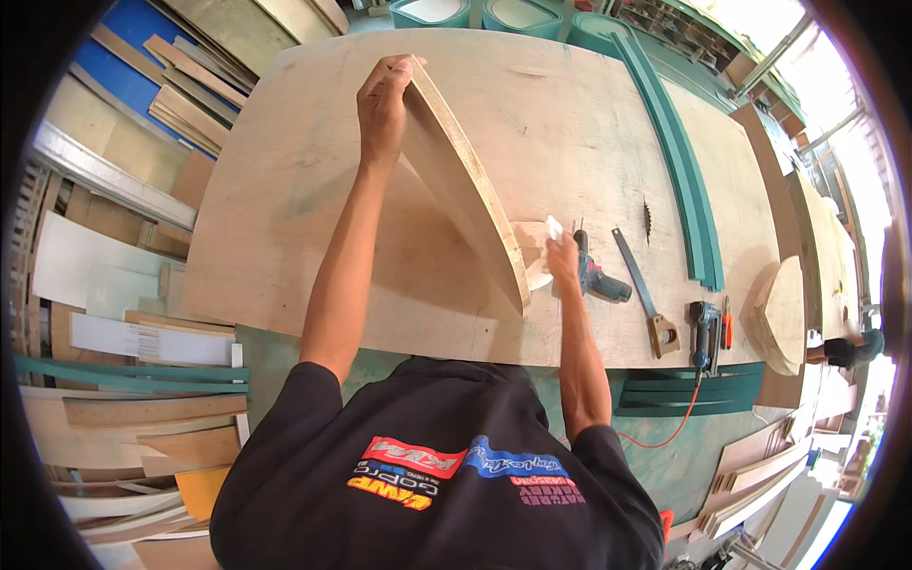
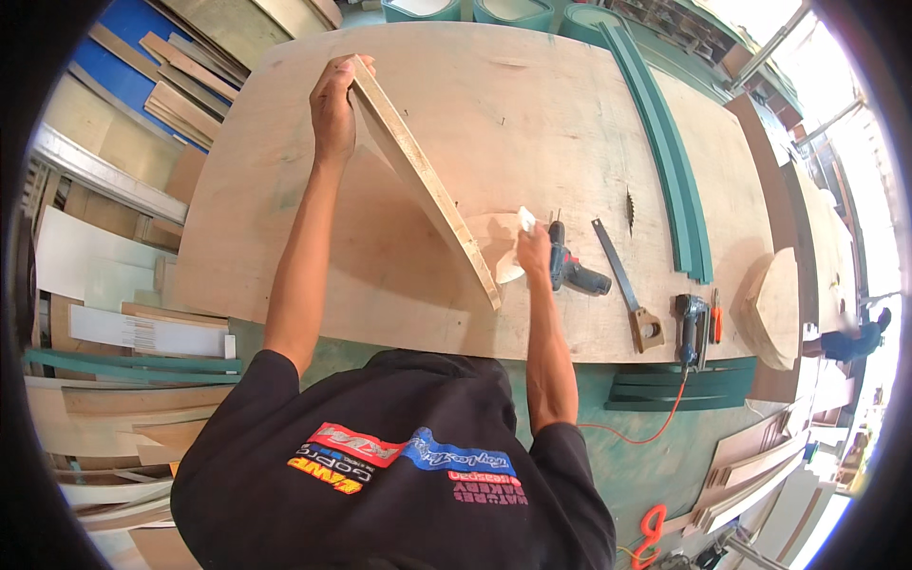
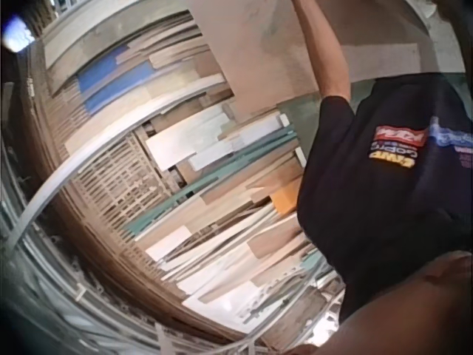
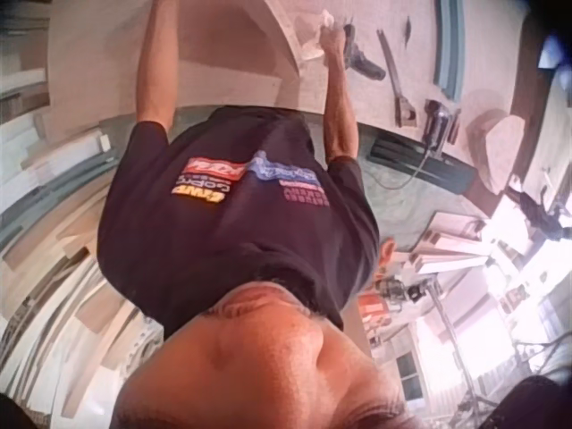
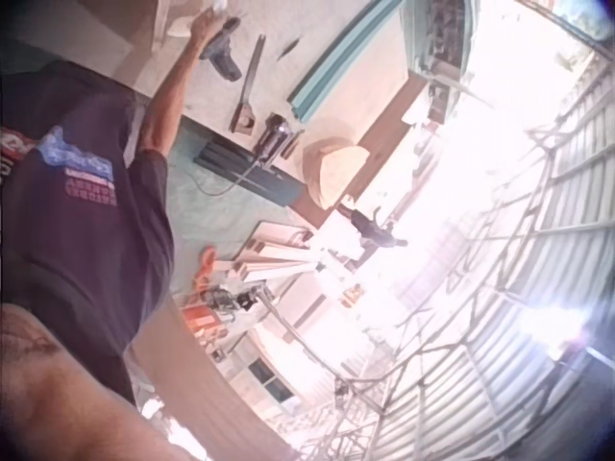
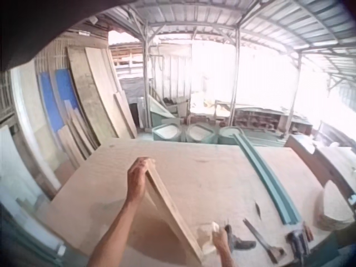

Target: The person applies glue to the edge of a curved wooden panel, aligns a flexible green edging strip, and secures it using a pneumatic nail gun.

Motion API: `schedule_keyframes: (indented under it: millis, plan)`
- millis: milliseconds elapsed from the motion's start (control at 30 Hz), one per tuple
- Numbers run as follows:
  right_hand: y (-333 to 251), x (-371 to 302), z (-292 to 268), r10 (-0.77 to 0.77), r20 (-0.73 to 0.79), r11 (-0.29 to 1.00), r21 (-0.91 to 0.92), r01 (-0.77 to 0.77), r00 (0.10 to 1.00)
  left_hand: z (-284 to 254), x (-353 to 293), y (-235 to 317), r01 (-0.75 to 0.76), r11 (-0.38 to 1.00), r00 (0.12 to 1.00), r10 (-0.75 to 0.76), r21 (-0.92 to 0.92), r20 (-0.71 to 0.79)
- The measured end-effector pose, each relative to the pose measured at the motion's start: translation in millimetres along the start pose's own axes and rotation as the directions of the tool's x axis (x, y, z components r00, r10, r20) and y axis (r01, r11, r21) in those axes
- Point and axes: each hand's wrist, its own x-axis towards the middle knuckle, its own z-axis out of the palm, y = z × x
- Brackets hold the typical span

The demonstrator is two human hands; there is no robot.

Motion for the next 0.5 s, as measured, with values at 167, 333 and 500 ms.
schedule_keyframes:
  millis: [167, 333, 500]
  plan:
    - [-125, -40, -73, -0.085, 0.182, 0.778, 0.627, -0.049, 0.98, -6, 3, -7, 0.013, 0.998, 1.0, -0.014, 0.057, 0.022]
    - [-266, -75, -110, -0.376, 0.116, 0.876, 0.369, 0.311, 0.919, 17, 2, -21, 0.008, 1.0, 1.0, -0.008, -0.014, 0.0]
    - [-352, -74, -90, -0.572, 0.208, 0.796, 0.376, 0.475, 0.794, 25, -1, -34, 0.136, 0.981, 0.984, -0.149, -0.135, -0.092]
